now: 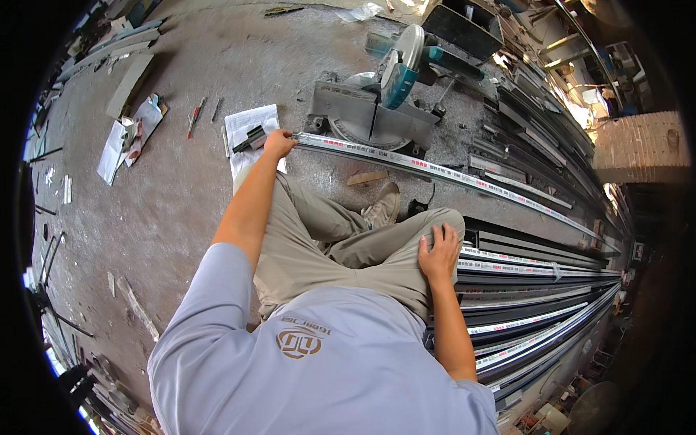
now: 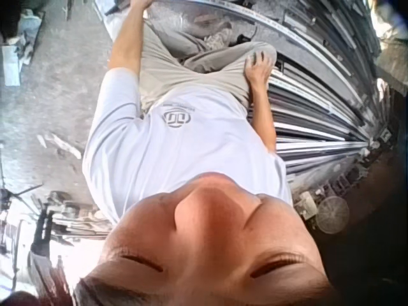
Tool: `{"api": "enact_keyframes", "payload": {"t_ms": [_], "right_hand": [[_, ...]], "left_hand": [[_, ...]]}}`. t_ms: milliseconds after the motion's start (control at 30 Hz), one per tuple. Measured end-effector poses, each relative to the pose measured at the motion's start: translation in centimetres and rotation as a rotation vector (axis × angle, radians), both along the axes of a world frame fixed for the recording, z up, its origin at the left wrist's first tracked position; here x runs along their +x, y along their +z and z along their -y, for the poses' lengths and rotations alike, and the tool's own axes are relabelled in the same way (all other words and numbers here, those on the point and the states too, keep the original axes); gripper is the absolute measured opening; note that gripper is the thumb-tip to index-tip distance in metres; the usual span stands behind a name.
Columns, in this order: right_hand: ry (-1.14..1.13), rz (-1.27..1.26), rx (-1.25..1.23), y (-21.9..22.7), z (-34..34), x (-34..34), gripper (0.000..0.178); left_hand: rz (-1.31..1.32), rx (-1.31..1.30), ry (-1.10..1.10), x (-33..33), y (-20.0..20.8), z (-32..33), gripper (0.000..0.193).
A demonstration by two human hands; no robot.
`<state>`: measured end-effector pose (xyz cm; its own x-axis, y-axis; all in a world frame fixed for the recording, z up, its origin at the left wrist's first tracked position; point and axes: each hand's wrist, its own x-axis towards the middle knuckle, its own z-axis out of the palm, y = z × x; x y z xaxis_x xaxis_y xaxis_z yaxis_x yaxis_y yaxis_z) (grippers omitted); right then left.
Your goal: The person measures and marks metal profiles with a tape measure and marker, then uses a miter saw to cut them to length. The person handles the profiles one at a time, aligns them on the saw, and cuts them.
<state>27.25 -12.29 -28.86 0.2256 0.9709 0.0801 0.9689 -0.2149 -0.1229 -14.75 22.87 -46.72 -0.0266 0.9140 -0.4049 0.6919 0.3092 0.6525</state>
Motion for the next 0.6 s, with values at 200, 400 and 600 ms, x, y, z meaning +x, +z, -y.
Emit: {"api": "enact_keyframes", "payload": {"t_ms": [200, 400, 600], "right_hand": [[-0.005, -0.046, 0.040, 0.4, -0.7, -0.2, 0.043], [-0.030, -0.100, 0.032, 0.6, -1.0, 0.0, 0.040], [-0.058, -0.099, 0.032, 0.1, -0.4, 0.6, 0.041]], "left_hand": [[0.348, -0.033, -0.045, -1.3, 0.1, -0.4, 0.052], [0.540, -0.107, -0.095, 4.4, 0.0, -0.8, 0.061], [0.548, -0.159, -0.450, 13.9, 2.1, -0.5, 0.085]]}}
